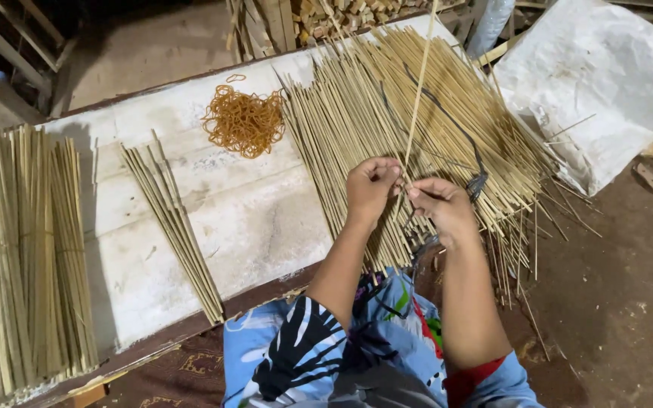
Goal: Sorting and bundling thin bamboo sticks using rubber bands
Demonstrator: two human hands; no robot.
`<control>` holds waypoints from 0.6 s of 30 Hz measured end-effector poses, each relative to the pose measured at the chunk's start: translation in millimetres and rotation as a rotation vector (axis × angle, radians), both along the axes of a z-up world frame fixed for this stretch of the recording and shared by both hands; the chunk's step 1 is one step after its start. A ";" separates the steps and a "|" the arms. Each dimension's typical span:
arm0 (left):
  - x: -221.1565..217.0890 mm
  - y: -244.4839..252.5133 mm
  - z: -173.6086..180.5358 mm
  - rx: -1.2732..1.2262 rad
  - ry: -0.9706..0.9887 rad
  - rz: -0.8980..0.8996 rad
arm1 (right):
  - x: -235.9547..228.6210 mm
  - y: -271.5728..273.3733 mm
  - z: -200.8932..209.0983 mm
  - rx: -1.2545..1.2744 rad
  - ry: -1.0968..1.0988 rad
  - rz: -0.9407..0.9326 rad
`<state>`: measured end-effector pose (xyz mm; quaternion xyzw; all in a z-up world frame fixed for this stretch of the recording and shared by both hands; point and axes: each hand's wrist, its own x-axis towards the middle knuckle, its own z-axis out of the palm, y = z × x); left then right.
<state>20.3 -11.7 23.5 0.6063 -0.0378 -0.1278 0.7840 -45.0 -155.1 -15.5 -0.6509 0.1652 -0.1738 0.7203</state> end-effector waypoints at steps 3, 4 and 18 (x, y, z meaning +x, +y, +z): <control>1.6 -12.5 -23.2 0.194 -0.089 -0.016 | 3.4 12.3 -5.2 -0.038 0.023 -0.005; -0.6 -10.7 -23.1 0.195 -0.091 -0.022 | 3.3 10.1 -11.7 -0.037 0.022 -0.011; 2.6 -16.8 -22.2 0.942 -0.311 -0.133 | -7.5 11.6 3.9 -0.265 0.232 0.001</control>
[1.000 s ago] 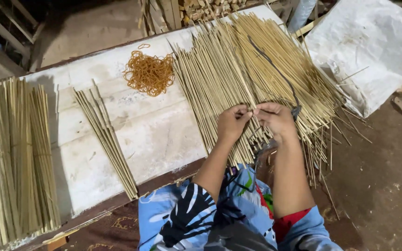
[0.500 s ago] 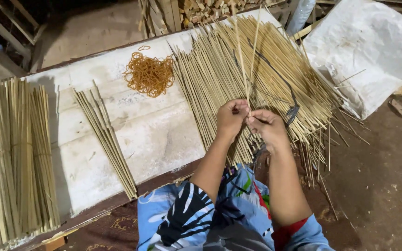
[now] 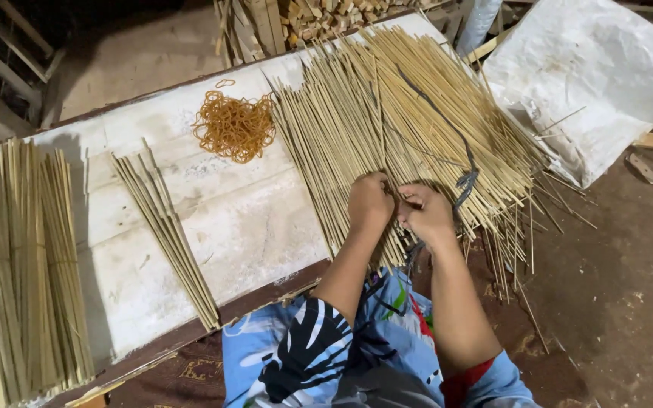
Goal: Sorting and bundling thin bamboo sticks using rubber bands
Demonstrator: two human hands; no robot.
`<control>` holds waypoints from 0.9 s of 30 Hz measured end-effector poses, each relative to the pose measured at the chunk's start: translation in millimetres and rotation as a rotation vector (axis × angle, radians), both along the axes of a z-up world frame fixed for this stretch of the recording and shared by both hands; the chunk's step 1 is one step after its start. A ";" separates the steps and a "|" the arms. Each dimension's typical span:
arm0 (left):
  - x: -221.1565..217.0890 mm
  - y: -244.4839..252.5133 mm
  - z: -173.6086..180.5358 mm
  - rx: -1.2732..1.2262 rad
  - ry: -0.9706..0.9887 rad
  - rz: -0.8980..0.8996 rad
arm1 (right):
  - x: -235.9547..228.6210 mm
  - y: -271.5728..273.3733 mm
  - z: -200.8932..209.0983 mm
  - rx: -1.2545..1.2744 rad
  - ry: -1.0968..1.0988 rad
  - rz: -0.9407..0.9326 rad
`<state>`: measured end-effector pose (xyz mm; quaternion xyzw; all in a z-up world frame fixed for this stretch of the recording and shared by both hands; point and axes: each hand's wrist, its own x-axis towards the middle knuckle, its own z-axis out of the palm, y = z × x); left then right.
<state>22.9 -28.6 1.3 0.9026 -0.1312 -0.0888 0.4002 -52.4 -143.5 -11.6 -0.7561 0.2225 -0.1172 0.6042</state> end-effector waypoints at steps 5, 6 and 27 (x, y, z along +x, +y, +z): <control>-4.1 3.3 18.6 -0.113 0.116 0.009 | 0.4 -3.3 -5.5 -0.102 0.054 0.026; -5.8 3.5 21.6 -0.157 0.146 0.002 | -0.1 -4.0 -6.0 -0.113 0.056 0.031; -47.8 148.5 22.7 -0.620 0.087 0.211 | -5.9 104.0 15.3 0.046 -0.044 0.465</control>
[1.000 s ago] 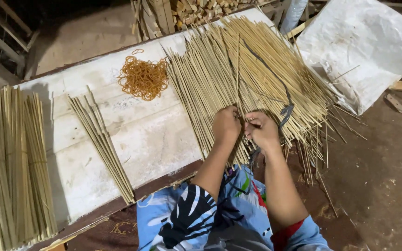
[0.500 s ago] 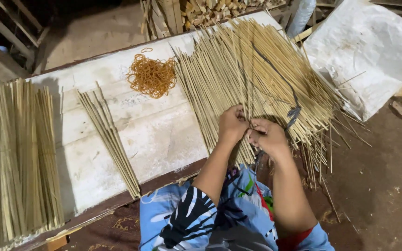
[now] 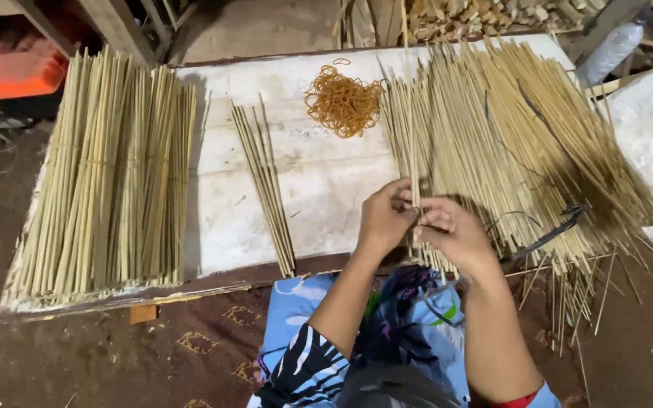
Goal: Sorting and bundling thin bamboo sticks using rubber bands
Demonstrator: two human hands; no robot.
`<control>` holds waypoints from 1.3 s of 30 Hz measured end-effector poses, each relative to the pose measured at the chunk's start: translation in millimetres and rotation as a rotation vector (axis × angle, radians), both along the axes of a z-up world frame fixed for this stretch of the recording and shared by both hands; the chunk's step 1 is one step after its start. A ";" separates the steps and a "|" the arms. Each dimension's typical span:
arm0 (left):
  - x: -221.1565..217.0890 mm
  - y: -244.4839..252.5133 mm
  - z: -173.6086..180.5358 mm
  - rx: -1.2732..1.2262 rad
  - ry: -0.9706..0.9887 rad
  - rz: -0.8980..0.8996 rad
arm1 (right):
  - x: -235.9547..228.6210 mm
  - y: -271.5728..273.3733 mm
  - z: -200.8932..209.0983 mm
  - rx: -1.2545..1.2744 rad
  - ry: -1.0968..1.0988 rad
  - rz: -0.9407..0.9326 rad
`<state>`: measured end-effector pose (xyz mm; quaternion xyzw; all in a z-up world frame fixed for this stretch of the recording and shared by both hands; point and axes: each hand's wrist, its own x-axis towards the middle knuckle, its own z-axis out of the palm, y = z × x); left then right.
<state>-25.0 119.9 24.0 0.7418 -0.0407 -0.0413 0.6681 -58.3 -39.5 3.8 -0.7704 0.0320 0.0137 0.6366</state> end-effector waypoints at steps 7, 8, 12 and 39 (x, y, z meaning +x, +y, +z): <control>-36.7 90.6 6.8 0.020 0.017 0.204 | -1.5 83.8 -4.9 -0.003 0.069 0.239; -45.0 103.1 11.2 0.053 0.021 0.235 | -1.7 95.1 -7.1 -0.045 0.070 0.290; -68.1 147.7 15.4 0.111 0.068 0.364 | -8.7 145.8 -5.7 -0.171 0.059 0.415; -85.1 213.7 -11.5 0.364 0.119 0.582 | 30.8 230.1 -4.9 -0.696 -0.265 0.363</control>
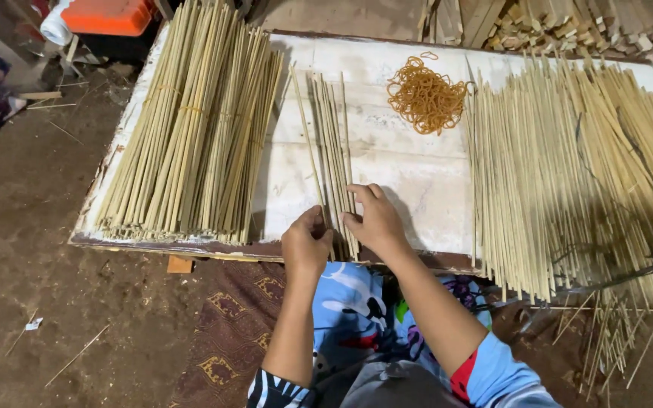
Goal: Sorting and bundling thin bamboo sticks using rubber bands
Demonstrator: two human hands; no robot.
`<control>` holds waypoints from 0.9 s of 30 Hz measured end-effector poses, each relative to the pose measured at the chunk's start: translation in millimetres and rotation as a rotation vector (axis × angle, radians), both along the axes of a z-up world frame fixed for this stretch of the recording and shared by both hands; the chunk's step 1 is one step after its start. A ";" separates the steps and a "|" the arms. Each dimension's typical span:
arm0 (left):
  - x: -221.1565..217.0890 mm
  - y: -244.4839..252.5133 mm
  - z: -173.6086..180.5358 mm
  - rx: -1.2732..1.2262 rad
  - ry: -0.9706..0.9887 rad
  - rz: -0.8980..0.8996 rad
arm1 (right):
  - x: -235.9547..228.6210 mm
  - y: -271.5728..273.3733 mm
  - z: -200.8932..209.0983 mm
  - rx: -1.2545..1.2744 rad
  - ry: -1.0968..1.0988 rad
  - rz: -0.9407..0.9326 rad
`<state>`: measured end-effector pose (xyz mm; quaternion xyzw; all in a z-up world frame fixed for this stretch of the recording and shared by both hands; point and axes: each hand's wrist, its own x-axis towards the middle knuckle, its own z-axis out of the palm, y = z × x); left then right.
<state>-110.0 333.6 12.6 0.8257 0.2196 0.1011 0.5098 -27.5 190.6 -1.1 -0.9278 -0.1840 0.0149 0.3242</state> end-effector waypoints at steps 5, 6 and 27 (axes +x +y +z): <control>6.6 -4.6 2.0 0.106 0.033 -0.069 | -1.9 -4.1 15.1 -0.013 0.030 0.010; 6.2 -6.3 4.6 0.116 0.030 -0.090 | -2.2 -4.5 17.0 -0.014 0.029 0.013; -21.8 -4.0 48.3 0.285 0.052 -0.410 | -33.4 -34.2 26.7 -0.050 0.099 0.208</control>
